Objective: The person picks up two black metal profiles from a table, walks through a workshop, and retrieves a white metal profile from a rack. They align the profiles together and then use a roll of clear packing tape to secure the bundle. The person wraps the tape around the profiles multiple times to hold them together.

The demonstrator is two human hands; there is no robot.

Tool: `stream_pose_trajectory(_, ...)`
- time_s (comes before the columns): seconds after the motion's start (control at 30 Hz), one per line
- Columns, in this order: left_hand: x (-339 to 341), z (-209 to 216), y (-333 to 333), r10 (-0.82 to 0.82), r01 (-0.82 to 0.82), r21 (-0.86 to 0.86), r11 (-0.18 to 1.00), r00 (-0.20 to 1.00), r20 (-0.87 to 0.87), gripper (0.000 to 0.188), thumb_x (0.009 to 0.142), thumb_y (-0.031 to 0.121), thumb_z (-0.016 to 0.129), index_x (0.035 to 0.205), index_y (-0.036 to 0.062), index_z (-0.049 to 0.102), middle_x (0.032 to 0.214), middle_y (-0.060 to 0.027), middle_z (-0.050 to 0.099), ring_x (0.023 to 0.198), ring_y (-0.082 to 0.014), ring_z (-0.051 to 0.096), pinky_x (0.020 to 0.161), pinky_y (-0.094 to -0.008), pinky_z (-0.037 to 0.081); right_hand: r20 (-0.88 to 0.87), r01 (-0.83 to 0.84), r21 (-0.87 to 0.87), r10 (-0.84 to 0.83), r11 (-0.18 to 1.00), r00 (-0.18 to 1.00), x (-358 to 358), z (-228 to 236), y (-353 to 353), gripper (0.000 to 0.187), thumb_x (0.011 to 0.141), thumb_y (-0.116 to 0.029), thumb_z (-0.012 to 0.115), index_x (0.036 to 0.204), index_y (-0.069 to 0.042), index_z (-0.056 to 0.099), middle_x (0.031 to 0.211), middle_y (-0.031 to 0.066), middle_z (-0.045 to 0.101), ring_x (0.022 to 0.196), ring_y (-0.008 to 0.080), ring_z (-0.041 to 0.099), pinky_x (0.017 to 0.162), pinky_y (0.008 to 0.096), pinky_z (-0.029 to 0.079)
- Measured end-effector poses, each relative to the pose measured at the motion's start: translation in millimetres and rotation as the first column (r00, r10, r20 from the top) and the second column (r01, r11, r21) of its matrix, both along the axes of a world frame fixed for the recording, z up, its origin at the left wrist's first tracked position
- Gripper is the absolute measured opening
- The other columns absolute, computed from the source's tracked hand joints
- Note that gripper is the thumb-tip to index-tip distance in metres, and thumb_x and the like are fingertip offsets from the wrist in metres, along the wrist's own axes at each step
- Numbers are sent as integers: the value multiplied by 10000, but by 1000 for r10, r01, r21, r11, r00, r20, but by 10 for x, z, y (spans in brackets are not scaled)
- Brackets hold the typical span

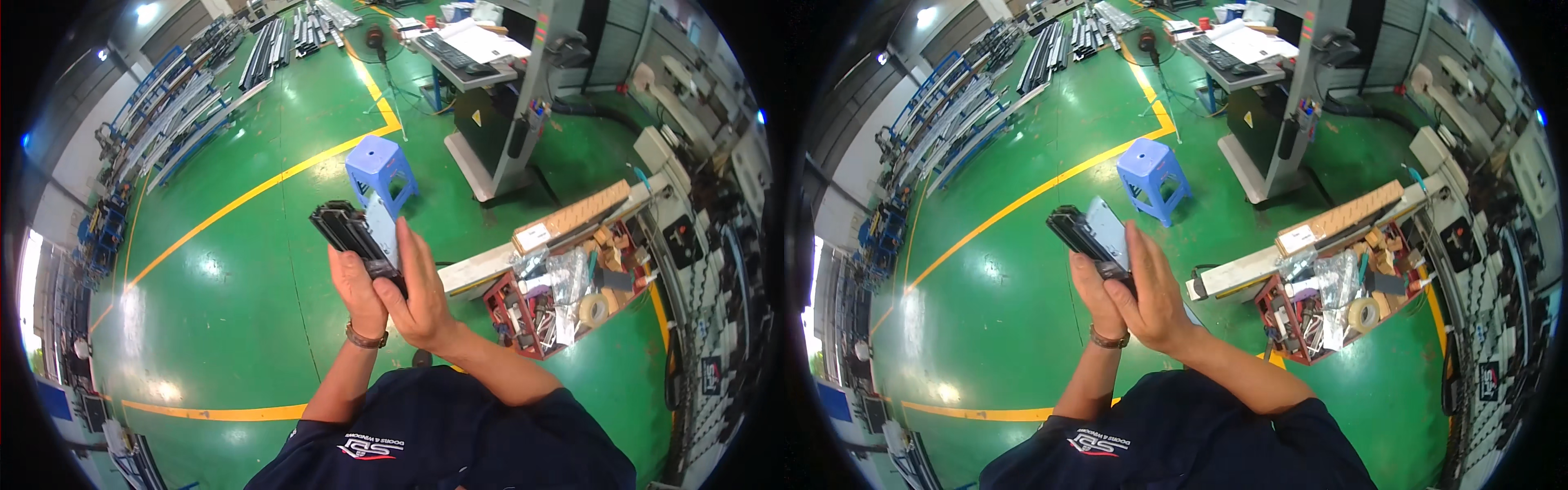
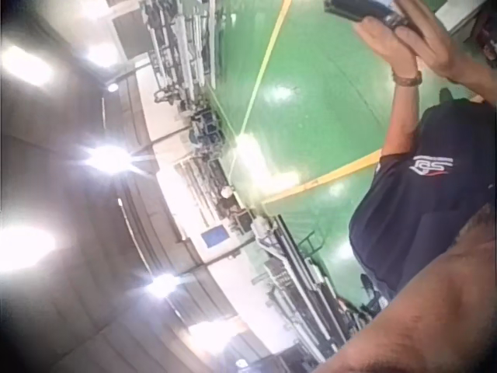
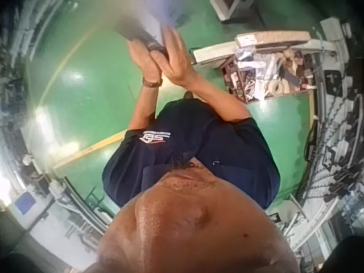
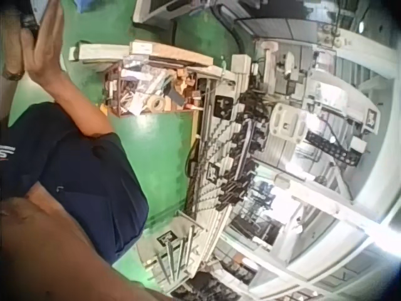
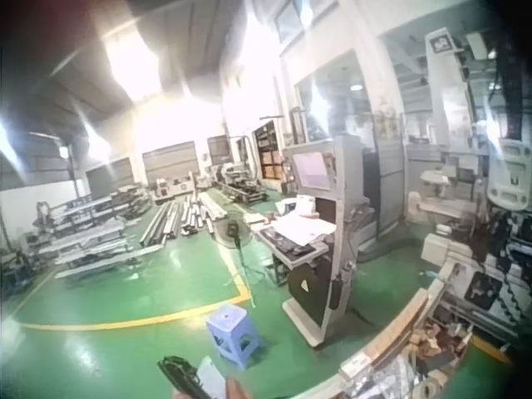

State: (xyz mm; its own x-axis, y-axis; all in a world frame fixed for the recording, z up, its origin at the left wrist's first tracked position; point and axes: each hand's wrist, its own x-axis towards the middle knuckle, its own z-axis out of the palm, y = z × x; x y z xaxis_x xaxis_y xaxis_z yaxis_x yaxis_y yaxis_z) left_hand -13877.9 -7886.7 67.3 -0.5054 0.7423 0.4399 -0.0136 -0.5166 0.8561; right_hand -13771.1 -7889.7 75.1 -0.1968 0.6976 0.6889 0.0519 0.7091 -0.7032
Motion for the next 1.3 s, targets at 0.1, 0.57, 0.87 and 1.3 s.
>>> stream_pose_trajectory(0.1,-338,-48,-7,24,-24,-13,1000,1000,-20,488,1115,453,391,1269,20,556,1108,-37,610,953,-120,575,828,-295,497,-78,-27,-176,13,984,997,-399,-53,53,668,973,-309,692,1430,101,428,1247,268,575,1086,405,594,933,455,485)
stream_pose_trajectory(0.57,-1503,-457,188,-336,331,-255,908,941,25,446,1062,457,580,1065,15,643,953,43,647,863,-55,542,750,-248,468,-42,-91,-349,82,933,996,-1031,-470,497,512,1010,-447,622,1138,44,560,921,204,672,833,314,666,758,405,505)
stream_pose_trajectory(0.87,-1379,-780,567,115,-77,-389,918,991,74,488,1112,483,416,1156,36,606,1028,-24,629,920,-144,580,824,-331,494,83,-75,-535,141,842,987,-956,-936,823,472,998,-477,638,984,-11,563,732,170,541,667,220,483,635,428,436)
stream_pose_trajectory(1.3,-1675,-661,1188,-59,220,-345,913,905,422,862,1041,707,268,1594,46,297,1602,-184,374,1451,-358,407,1210,-541,344,162,-102,-779,356,619,921,-678,-1614,950,749,975,-705,496,1199,-3,630,1034,294,692,1006,475,665,875,530,500)
